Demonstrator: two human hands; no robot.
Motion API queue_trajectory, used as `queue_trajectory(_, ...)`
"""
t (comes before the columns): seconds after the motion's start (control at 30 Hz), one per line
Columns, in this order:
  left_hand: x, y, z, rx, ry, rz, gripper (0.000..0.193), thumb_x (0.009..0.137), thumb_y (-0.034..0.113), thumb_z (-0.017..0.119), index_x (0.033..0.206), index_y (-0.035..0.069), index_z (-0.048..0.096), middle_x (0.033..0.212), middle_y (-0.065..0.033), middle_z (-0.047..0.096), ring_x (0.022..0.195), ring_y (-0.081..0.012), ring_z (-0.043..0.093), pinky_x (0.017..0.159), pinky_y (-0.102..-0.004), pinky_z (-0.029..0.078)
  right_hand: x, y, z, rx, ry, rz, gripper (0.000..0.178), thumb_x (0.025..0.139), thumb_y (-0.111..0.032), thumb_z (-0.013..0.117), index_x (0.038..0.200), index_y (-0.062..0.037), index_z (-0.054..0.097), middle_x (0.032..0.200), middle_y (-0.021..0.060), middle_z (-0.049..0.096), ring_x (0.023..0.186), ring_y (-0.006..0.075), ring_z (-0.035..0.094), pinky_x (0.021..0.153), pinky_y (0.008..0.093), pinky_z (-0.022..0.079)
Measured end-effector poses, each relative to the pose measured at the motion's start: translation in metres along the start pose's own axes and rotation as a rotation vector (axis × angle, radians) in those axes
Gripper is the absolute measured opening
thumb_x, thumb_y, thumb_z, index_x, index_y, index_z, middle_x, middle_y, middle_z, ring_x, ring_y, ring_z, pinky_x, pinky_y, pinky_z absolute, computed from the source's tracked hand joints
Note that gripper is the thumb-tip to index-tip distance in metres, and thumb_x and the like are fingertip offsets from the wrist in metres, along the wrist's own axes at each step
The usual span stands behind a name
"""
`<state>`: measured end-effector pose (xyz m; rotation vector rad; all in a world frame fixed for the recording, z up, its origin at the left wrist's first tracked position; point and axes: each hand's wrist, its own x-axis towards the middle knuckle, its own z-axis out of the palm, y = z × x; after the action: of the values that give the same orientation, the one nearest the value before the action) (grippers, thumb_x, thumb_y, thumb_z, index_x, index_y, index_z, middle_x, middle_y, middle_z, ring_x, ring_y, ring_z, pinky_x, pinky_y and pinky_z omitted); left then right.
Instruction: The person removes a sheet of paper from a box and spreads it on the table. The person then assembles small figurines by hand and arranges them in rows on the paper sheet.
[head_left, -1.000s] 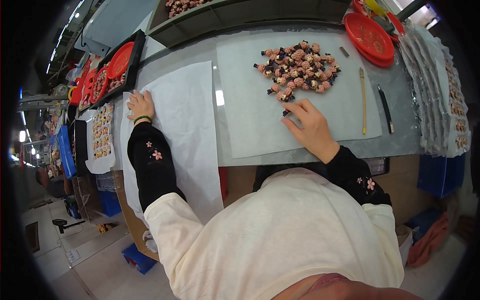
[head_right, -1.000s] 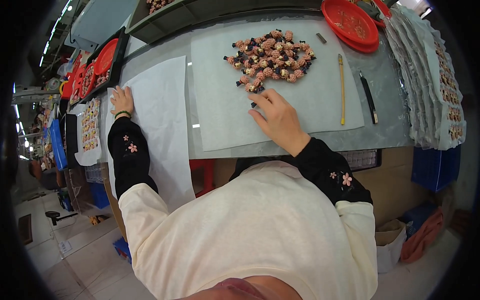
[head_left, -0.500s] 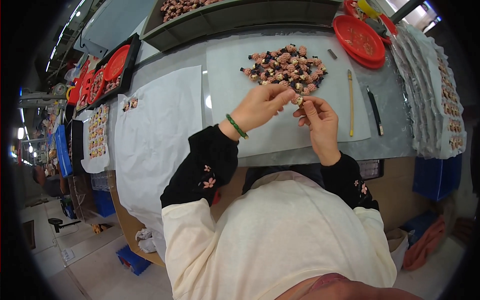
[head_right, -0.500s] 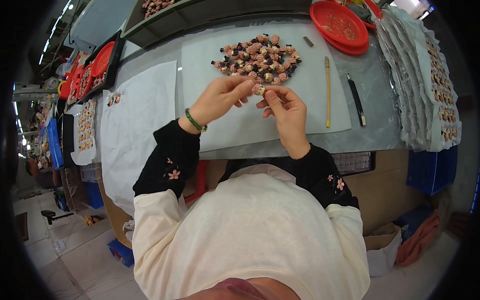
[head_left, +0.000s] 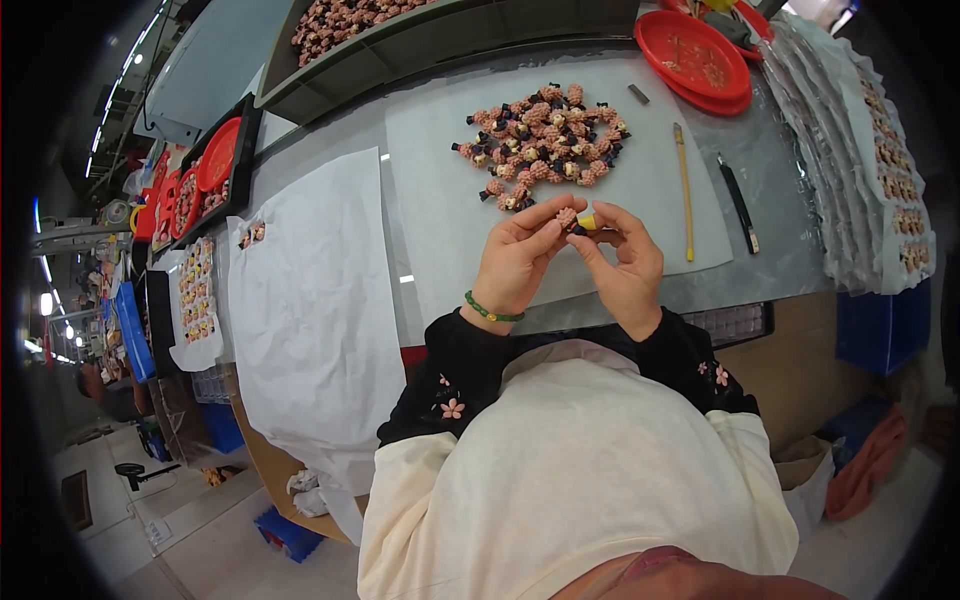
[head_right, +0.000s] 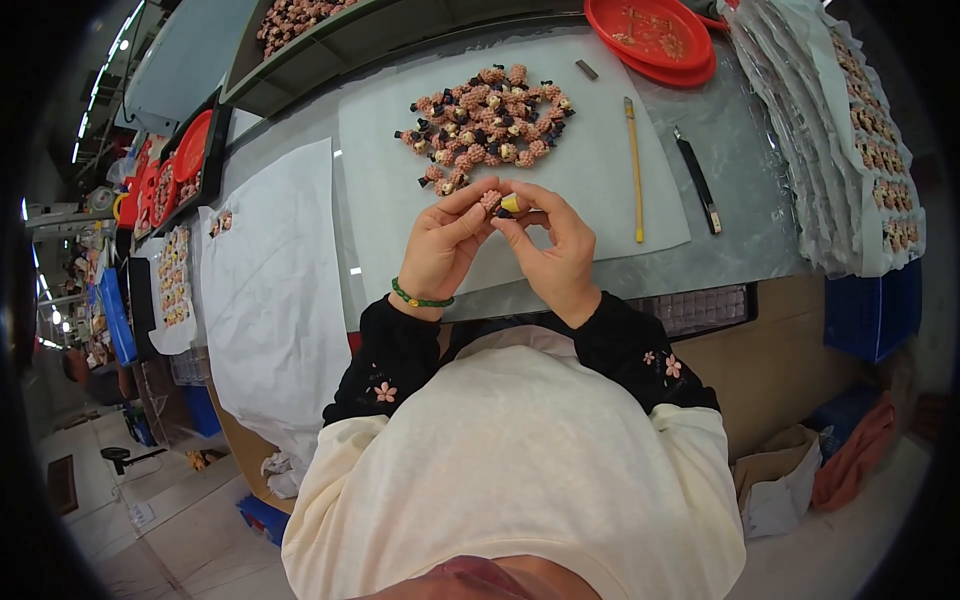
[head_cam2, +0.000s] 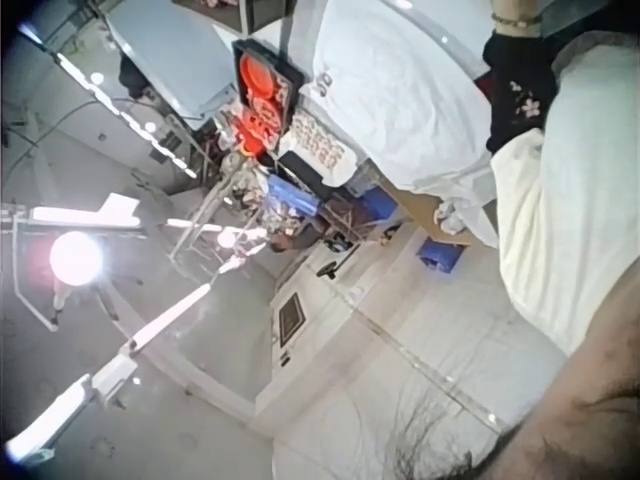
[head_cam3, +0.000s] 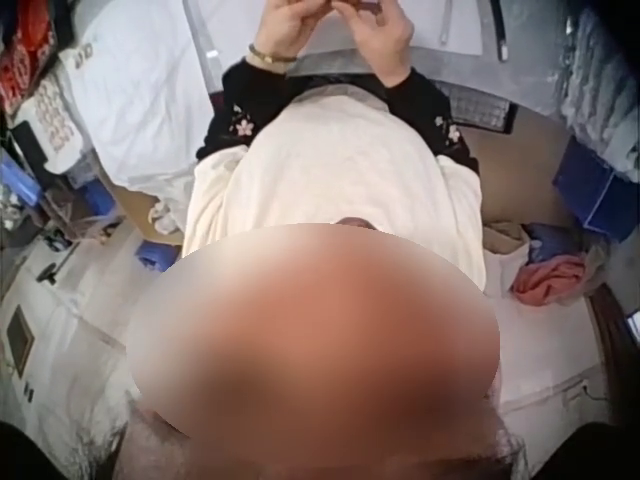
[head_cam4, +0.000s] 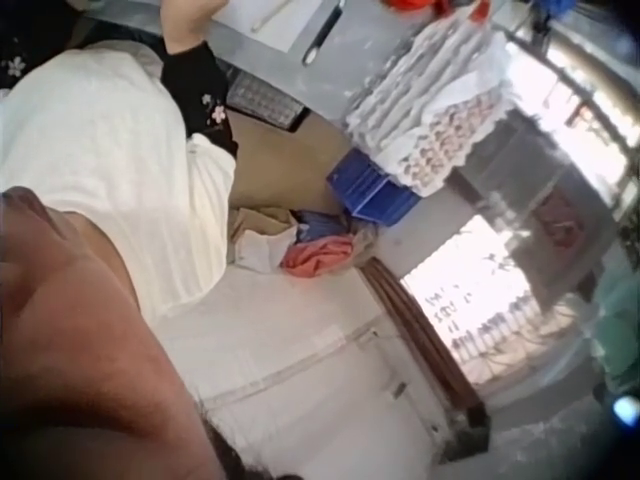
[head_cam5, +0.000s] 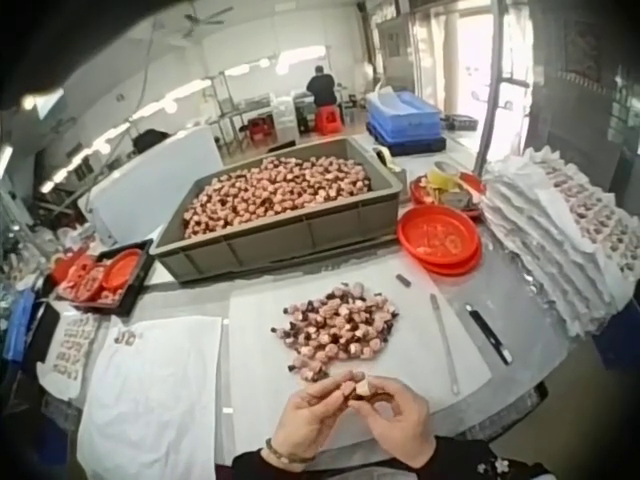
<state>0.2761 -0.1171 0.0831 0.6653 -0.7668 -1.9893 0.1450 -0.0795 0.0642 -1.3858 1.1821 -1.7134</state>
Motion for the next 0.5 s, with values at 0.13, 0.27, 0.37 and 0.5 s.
queue_trajectory(0.13, -0.003, 0.001, -0.008, -0.026, 0.027, -0.032, 0.030, 0.087, 0.006, 0.047, 0.115, -0.004, 0.047, 0.109, -0.0139, 0.055, 0.097, -0.0190, 0.055, 0.086, -0.0308, 0.044, 0.008, -0.004, -0.003, -0.124, -0.189, -0.134, 0.031, 0.070, 0.004, 0.066, 0.099, -0.0002, 0.056, 0.091, 0.0082, 0.057, 0.077, 0.0132, 0.056, 0.068, 0.0243, 0.048)
queue_trajectory(0.27, -0.010, 0.008, -0.013, -0.023, 0.126, 0.001, 0.029, 0.088, 0.008, 0.045, 0.115, -0.004, 0.046, 0.103, -0.0111, 0.055, 0.097, -0.0206, 0.055, 0.084, -0.0318, 0.045, 0.033, -0.002, -0.004, -0.318, -0.229, -0.139, 0.026, 0.070, 0.000, 0.066, 0.095, -0.0021, 0.058, 0.090, 0.0087, 0.057, 0.075, 0.0152, 0.057, 0.063, 0.0244, 0.047)
queue_trajectory(0.37, -0.010, 0.014, -0.008, -0.073, 0.137, -0.031, 0.027, 0.088, 0.010, 0.044, 0.112, -0.002, 0.048, 0.097, -0.0081, 0.054, 0.093, -0.0204, 0.056, 0.082, -0.0326, 0.046, 0.063, 0.013, 0.001, -0.689, -0.108, -0.384, 0.023, 0.073, -0.002, 0.062, 0.095, -0.0053, 0.059, 0.092, 0.0085, 0.057, 0.073, 0.0189, 0.057, 0.057, 0.0262, 0.045)
queue_trajectory(0.5, -0.007, 0.008, -0.016, -0.043, 0.194, -0.030, 0.024, 0.089, 0.018, 0.044, 0.105, 0.001, 0.050, 0.084, -0.0029, 0.052, 0.074, -0.0138, 0.053, 0.067, -0.0260, 0.045, 0.070, 0.020, 0.005, -0.838, -0.286, -0.487, 0.023, 0.074, 0.002, 0.058, 0.096, -0.0047, 0.059, 0.090, 0.0094, 0.055, 0.072, 0.0192, 0.056, 0.058, 0.0266, 0.045)
